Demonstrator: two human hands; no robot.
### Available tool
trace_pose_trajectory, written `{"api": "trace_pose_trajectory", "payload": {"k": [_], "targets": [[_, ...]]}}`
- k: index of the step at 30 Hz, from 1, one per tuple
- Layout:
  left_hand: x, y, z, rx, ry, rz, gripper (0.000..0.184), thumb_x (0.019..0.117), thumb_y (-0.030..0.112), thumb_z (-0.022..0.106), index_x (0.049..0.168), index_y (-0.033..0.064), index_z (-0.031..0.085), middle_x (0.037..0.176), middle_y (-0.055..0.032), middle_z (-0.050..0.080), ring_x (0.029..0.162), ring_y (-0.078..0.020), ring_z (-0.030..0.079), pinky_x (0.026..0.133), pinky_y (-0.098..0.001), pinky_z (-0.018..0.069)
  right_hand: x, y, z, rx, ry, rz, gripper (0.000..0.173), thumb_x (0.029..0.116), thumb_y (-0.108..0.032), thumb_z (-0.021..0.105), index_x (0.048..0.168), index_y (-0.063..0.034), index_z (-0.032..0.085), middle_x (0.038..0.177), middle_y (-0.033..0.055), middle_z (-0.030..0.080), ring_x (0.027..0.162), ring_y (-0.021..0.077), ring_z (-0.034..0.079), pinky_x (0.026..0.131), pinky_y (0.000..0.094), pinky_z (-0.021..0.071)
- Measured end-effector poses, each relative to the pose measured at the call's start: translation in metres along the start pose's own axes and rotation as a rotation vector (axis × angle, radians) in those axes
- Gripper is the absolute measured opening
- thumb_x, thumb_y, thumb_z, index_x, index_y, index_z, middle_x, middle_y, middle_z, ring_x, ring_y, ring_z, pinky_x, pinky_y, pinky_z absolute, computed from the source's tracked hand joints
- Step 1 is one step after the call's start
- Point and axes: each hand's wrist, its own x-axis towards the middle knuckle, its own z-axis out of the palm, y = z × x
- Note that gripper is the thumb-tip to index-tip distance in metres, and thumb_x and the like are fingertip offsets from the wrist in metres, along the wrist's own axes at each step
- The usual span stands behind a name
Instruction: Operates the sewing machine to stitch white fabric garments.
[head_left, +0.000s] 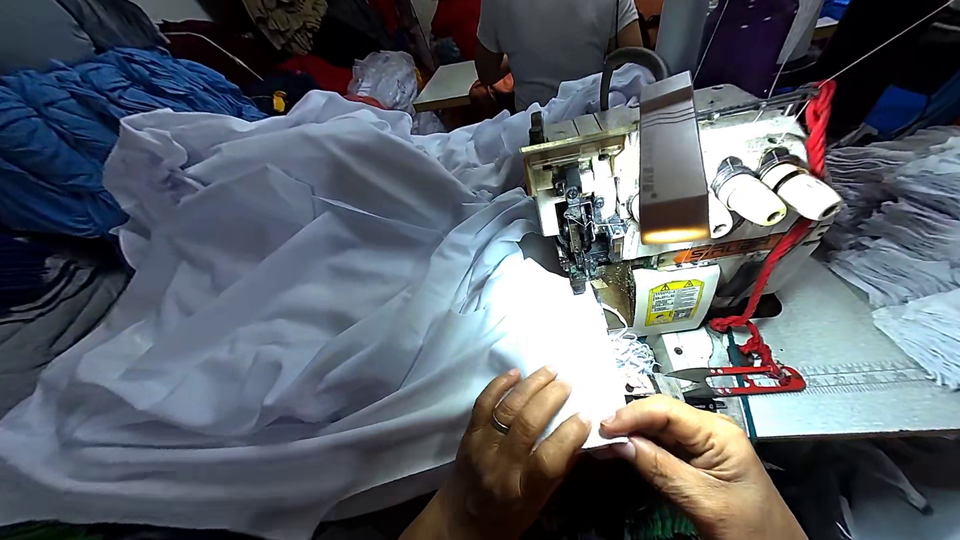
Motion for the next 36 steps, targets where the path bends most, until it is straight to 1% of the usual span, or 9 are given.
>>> {"api": "trace_pose_trajectory", "payload": {"k": [5,12,15,20,23,25,28,33,36], "targets": [[0.003,-0.013,-0.012,0.004,-0.016,-0.005,0.014,0.1083,0.017,0.044,0.110,0.0170,0.058,0.116,-0.0004,0.066,0.122,-0.0134,0.059,0.112,-0.0335,0.0392,0.007,0.002,-0.004,-0.013,-0.028,0.007,0.011,0.0972,-0.002,0.063,0.104,0.0003,0.072,0.098,0.0001,0.076,0.091,0.0016,0.072,0.084,0.0202,0.0606],[0.029,-0.038,-0.005,-0.003,-0.037,-0.093,0.025,0.1032,0.009,0.051,0.097,0.0132,0.075,0.106,-0.0043,0.075,0.115,-0.0132,0.067,0.110,-0.0346,0.0428,0.043,0.020,-0.003,-0.323,0.109,-0.002,0.014,0.0958,-0.010,0.062,0.097,-0.0088,0.076,0.083,-0.0049,0.074,0.078,-0.0004,0.070,0.071,0.0144,0.0578],[0.047,-0.050,-0.003,-0.039,-0.105,-0.186,0.027,0.0959,0.004,0.054,0.098,0.0119,0.080,0.107,-0.0065,0.077,0.112,-0.0174,0.070,0.108,-0.0422,0.0465,0.055,0.017,0.000,-0.485,0.162,0.030,0.019,0.0994,-0.015,0.058,0.108,-0.0129,0.075,0.077,-0.0084,0.072,0.068,-0.0006,0.069,0.062,0.0155,0.0589],[0.078,-0.067,0.003,-0.008,-0.262,-0.265,0.037,0.0880,-0.008,0.054,0.110,0.0089,0.079,0.113,-0.0122,0.075,0.105,-0.0288,0.073,0.102,-0.0582,0.0484,0.062,0.015,0.000,-0.819,0.164,0.024,0.030,0.1011,-0.030,0.054,0.123,-0.0196,0.072,0.073,-0.0114,0.066,0.056,-0.0046,0.057,0.050,0.0151,0.0473],[0.086,-0.082,0.009,-0.002,-0.298,-0.285,0.035,0.0907,-0.002,0.055,0.115,0.0086,0.078,0.119,-0.0145,0.073,0.111,-0.0326,0.070,0.100,-0.0622,0.0468,0.058,0.017,0.000,-0.862,0.147,-0.005,0.033,0.1016,-0.032,0.053,0.127,-0.0191,0.070,0.071,-0.0107,0.066,0.056,-0.0033,0.059,0.050,0.0163,0.0486],[0.089,-0.091,0.008,-0.027,-0.357,-0.338,0.029,0.0988,0.017,0.059,0.121,0.0076,0.075,0.127,-0.0154,0.071,0.120,-0.0326,0.067,0.104,-0.0628,0.0441,0.051,0.021,0.000,-0.815,0.128,-0.075,0.032,0.1021,-0.028,0.054,0.126,-0.0142,0.069,0.075,-0.0088,0.067,0.060,-0.0030,0.060,0.054,0.0157,0.0504],[0.082,-0.093,0.005,-0.060,-0.348,-0.360,0.042,0.1006,0.037,0.060,0.123,0.0035,0.073,0.130,-0.0176,0.068,0.123,-0.0330,0.065,0.107,-0.0614,0.0419,0.034,0.030,0.001,-0.715,0.067,-0.212,0.025,0.1031,-0.019,0.053,0.113,-0.0060,0.072,0.081,-0.0049,0.069,0.070,-0.0030,0.064,0.065,0.0141,0.0549],[0.043,-0.044,-0.047,-0.134,-0.176,-0.250,0.033,0.1050,0.027,0.055,0.113,0.0024,0.076,0.122,-0.0150,0.072,0.123,-0.0238,0.065,0.111,-0.0453,0.0436,0.006,0.063,-0.004,-0.689,-0.038,-0.321,0.024,0.1031,-0.017,0.055,0.105,-0.0026,0.073,0.089,0.0025,0.072,0.082,-0.0011,0.065,0.078,0.0122,0.0516],[-0.015,-0.007,-0.087,-0.150,-0.199,-0.453,0.028,0.1053,0.027,0.055,0.105,0.0080,0.076,0.112,-0.0037,0.073,0.112,-0.0087,0.065,0.098,-0.0253,0.0505,0.002,0.069,-0.011,-0.653,-0.063,-0.352,0.021,0.1036,-0.017,0.056,0.106,-0.0028,0.071,0.092,0.0027,0.072,0.087,-0.0018,0.065,0.082,0.0119,0.0520]]}}
